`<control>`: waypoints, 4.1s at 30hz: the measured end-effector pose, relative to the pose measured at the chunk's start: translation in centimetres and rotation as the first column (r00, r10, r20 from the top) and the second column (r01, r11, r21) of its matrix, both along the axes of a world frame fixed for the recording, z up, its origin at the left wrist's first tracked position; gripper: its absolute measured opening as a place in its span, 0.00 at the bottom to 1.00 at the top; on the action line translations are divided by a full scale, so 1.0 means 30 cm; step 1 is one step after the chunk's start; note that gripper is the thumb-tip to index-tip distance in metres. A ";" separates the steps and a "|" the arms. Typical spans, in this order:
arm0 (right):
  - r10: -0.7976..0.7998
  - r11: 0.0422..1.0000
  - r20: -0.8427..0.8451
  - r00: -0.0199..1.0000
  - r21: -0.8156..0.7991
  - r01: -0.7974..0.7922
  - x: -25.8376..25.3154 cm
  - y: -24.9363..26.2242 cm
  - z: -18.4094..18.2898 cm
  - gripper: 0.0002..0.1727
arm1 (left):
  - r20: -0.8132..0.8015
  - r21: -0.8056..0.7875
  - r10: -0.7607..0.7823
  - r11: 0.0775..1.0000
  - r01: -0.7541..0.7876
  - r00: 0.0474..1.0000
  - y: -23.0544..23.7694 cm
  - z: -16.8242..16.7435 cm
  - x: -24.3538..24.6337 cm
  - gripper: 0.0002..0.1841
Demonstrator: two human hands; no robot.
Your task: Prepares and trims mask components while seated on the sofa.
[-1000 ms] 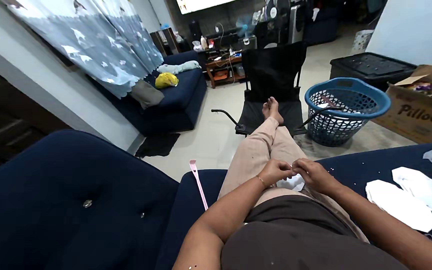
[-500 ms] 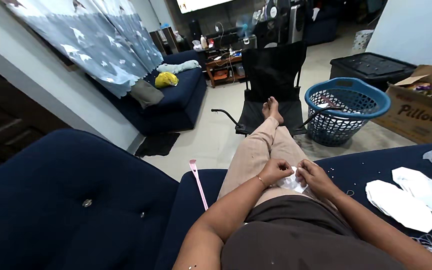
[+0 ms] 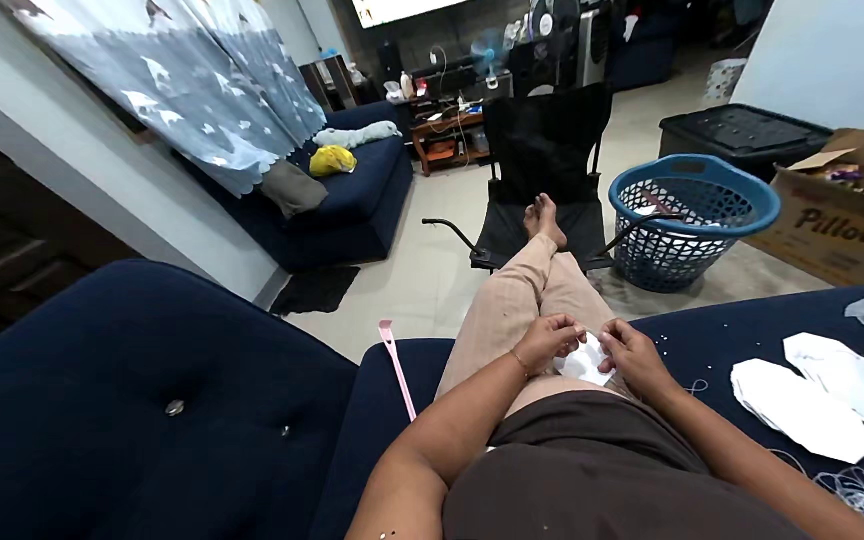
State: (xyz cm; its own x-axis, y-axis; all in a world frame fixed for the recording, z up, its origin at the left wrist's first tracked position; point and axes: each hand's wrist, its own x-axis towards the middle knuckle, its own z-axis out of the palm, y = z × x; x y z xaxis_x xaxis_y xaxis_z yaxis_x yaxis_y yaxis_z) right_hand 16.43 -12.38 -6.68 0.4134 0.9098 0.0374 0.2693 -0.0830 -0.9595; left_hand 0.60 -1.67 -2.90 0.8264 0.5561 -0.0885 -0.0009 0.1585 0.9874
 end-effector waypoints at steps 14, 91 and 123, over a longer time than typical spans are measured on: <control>-0.104 0.916 0.626 0.773 0.363 -0.171 -0.030 -0.002 -0.054 0.06 | -0.365 0.592 0.058 0.785 0.183 0.929 -0.011 0.014 0.013 0.11; -0.255 0.836 0.625 0.738 0.525 -0.156 -0.047 0.009 -0.046 0.12 | -0.282 0.679 0.199 0.732 0.050 0.939 -0.041 0.054 0.008 0.09; 0.069 0.851 0.064 0.996 0.517 -0.092 -0.045 -0.007 -0.020 0.06 | 0.079 0.291 0.025 0.956 -0.047 0.997 -0.020 0.005 -0.017 0.03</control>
State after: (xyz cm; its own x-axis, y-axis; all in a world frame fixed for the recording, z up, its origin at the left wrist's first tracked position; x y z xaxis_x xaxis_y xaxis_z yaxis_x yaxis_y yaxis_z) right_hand 15.07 -12.58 -7.28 0.3272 0.7835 0.5283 0.2937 0.4471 -0.8449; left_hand 0.09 -2.25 -2.74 0.8035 0.5781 0.1424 -0.0753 -0.1386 0.9875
